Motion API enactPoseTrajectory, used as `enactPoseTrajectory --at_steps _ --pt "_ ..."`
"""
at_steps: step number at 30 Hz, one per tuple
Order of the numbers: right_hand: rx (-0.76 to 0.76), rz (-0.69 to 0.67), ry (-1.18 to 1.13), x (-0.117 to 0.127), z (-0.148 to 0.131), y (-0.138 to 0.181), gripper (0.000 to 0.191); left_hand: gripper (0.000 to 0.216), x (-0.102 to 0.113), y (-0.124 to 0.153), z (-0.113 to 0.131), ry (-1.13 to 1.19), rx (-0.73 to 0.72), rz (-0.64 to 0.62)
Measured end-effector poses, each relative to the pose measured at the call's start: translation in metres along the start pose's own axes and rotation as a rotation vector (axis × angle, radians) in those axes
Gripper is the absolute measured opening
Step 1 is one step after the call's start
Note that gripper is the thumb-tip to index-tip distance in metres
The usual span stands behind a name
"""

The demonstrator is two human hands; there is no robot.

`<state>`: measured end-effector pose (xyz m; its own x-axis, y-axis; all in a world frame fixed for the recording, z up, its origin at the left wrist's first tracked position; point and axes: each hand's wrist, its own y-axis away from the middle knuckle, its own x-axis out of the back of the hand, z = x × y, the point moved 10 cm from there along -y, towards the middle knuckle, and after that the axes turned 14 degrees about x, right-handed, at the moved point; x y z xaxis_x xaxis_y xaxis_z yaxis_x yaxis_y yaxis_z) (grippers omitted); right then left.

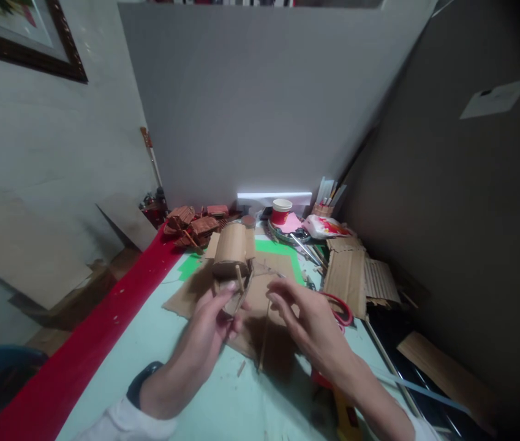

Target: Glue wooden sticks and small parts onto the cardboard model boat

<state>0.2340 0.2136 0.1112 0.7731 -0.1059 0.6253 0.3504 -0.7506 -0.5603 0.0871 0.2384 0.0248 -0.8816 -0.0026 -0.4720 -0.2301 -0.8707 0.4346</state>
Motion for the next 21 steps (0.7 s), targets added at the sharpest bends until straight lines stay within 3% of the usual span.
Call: enactPoseTrajectory --at_steps 5,9,12,15,17,21 --pt "-0.221 -0.133 -0.241 -0.024 0.005 0.017 0.038 0.031 -0.01 0.014 0.011 0.031 -0.058 -0.033" --pt "-0.299 -0.174 -0.653 -0.05 -0.018 0.026 0.05 0.037 -0.025 0.027 0.01 0.046 -0.05 -0.074" --pt "-0.369 -0.124 -0.999 -0.065 -0.042 0.027 0.046 0.037 -0.03 0.038 0.009 0.064 -0.055 -0.066" --pt "-0.408 -0.024 -1.24 -0.075 -0.06 0.028 0.053 0.035 -0.029 0.048 0.011 0.083 -0.085 -0.046" --pt "-0.425 -0.032 -1.378 -0.089 -0.072 0.033 0.058 0.033 -0.027 0.053 0.01 0.083 -0.084 -0.025" --pt "-0.432 -0.085 -1.355 -0.121 -0.072 0.049 0.049 0.03 -0.015 0.058 0.006 0.081 -0.083 0.017"
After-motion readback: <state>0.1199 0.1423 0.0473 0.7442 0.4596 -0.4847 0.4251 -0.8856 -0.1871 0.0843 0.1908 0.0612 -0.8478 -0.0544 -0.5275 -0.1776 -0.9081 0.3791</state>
